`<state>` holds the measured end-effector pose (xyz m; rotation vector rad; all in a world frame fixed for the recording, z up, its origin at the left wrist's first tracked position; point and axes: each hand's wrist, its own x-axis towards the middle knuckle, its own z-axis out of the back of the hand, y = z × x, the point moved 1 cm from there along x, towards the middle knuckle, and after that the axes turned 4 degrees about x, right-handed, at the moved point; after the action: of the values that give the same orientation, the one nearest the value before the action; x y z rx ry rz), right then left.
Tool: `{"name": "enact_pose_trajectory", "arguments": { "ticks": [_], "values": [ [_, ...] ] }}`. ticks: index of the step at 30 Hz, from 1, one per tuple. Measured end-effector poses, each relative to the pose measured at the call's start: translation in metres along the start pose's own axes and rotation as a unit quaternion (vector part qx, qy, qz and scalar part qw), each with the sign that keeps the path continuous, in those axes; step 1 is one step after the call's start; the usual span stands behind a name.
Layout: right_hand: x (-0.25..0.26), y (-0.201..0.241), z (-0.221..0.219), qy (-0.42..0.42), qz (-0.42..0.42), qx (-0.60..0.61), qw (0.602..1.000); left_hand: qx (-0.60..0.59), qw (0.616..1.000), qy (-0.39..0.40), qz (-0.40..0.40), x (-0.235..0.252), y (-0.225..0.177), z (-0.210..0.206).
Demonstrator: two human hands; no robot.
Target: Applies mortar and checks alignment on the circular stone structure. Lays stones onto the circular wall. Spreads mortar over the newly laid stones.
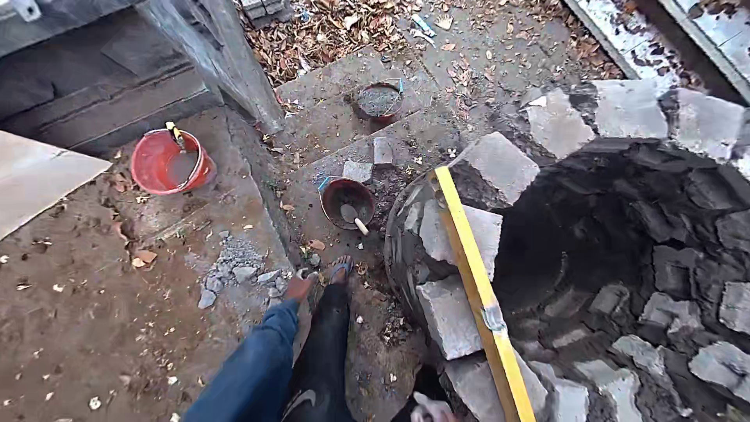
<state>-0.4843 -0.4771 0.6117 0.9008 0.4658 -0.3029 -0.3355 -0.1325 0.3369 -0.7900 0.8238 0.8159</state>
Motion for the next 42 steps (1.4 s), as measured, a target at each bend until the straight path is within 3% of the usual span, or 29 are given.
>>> {"name": "enact_pose_trajectory", "arguments": {
  "ticks": [3,6,9,11,14,18,21,23,25,29,33,36,39,42],
  "values": [
    [0.11,-0.011,-0.114,0.116,-0.072,-0.043,0.99,0.005,1.0,0.006,-0.006,0.09,-0.039,0.01],
    [0.258,-0.042,-0.196,0.177,-0.115,-0.126,0.969,-0.046,0.999,0.007,-0.002,0.192,-0.055,-0.002],
    [0.404,-0.064,-0.251,0.151,-0.116,-0.185,0.964,-0.122,0.992,0.012,-0.011,0.307,-0.051,-0.026],
    [0.477,-0.082,-0.276,0.143,-0.124,-0.211,0.959,-0.176,0.984,0.029,-0.013,0.357,-0.061,-0.04],
    [0.541,-0.116,-0.308,0.155,-0.107,-0.247,0.95,-0.206,0.976,0.068,-0.01,0.392,-0.079,-0.051],
    [0.569,-0.143,-0.339,0.187,-0.091,-0.266,0.941,-0.189,0.978,0.07,0.048,0.402,-0.071,-0.072],
    [0.551,-0.128,-0.337,0.227,-0.15,-0.201,0.941,-0.173,0.982,0.069,0.018,0.362,-0.045,-0.065],
    [0.513,-0.094,-0.304,0.246,-0.225,-0.13,0.934,-0.182,0.982,0.055,0.017,0.312,-0.049,-0.049],
    [0.457,-0.049,-0.261,0.246,-0.249,-0.126,0.928,-0.187,0.982,0.025,-0.007,0.251,-0.059,-0.02],
    [0.35,0.039,-0.185,0.181,-0.225,-0.18,0.941,-0.123,0.989,0.029,-0.07,0.093,-0.069,0.056],
    [0.294,0.119,-0.143,0.224,-0.16,-0.175,0.945,-0.106,0.988,0.027,-0.11,-0.067,-0.098,0.114],
    [0.221,0.16,-0.103,0.272,-0.064,-0.151,0.948,-0.158,0.983,0.001,-0.092,-0.154,-0.104,0.128],
    [0.171,0.172,-0.048,0.277,0.038,-0.162,0.946,-0.188,0.976,-0.035,-0.105,-0.2,-0.116,0.124],
    [0.124,0.184,0.023,0.2,-0.041,-0.173,0.964,-0.224,0.965,-0.045,-0.13,-0.25,-0.13,0.123]
  ]
}}
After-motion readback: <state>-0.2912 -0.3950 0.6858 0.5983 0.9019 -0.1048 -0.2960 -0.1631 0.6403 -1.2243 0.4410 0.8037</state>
